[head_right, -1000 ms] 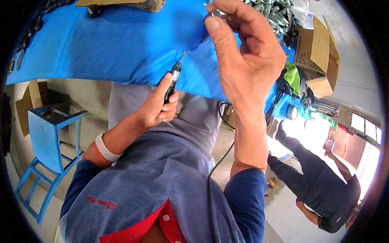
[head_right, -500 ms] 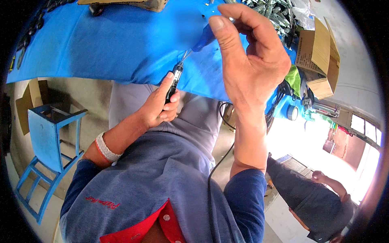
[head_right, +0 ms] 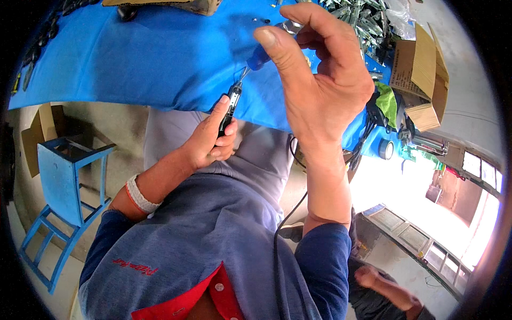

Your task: The person uses a screwdriver to secure small parts and wipes a plastic housing with a cloth. They handle and move various metal frames and plastic components on a table covered in parts and boxes.

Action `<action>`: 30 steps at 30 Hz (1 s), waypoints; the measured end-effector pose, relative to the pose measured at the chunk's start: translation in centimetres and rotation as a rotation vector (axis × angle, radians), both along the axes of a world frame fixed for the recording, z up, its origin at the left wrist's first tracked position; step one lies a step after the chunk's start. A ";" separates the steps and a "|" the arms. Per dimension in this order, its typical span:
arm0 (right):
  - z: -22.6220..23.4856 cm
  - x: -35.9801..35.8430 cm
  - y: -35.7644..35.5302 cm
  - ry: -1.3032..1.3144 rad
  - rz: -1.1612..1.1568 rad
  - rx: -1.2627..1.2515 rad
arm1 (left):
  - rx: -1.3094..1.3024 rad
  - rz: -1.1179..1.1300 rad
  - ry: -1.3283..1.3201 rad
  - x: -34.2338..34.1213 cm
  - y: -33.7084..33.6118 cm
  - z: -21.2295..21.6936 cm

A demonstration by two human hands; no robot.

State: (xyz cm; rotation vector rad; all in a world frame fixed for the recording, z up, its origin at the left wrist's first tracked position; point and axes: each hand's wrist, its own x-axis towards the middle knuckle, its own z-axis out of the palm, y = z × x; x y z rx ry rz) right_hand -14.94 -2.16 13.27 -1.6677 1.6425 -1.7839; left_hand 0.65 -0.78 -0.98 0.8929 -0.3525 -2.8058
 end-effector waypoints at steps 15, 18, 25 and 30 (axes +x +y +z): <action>0.0 -0.3 0.0 0.004 0.038 -0.002 | -0.002 0.007 -0.003 -0.1 0.0 -0.2; -0.1 -0.3 0.2 -0.017 -0.041 0.016 | 0.018 -0.004 -0.019 -0.1 0.1 0.0; 0.5 0.1 -0.1 0.051 0.014 0.013 | 0.011 -0.006 -0.018 0.0 0.0 0.3; 0.3 0.1 -0.2 0.000 0.053 -0.019 | 0.003 0.002 -0.015 0.0 0.0 0.2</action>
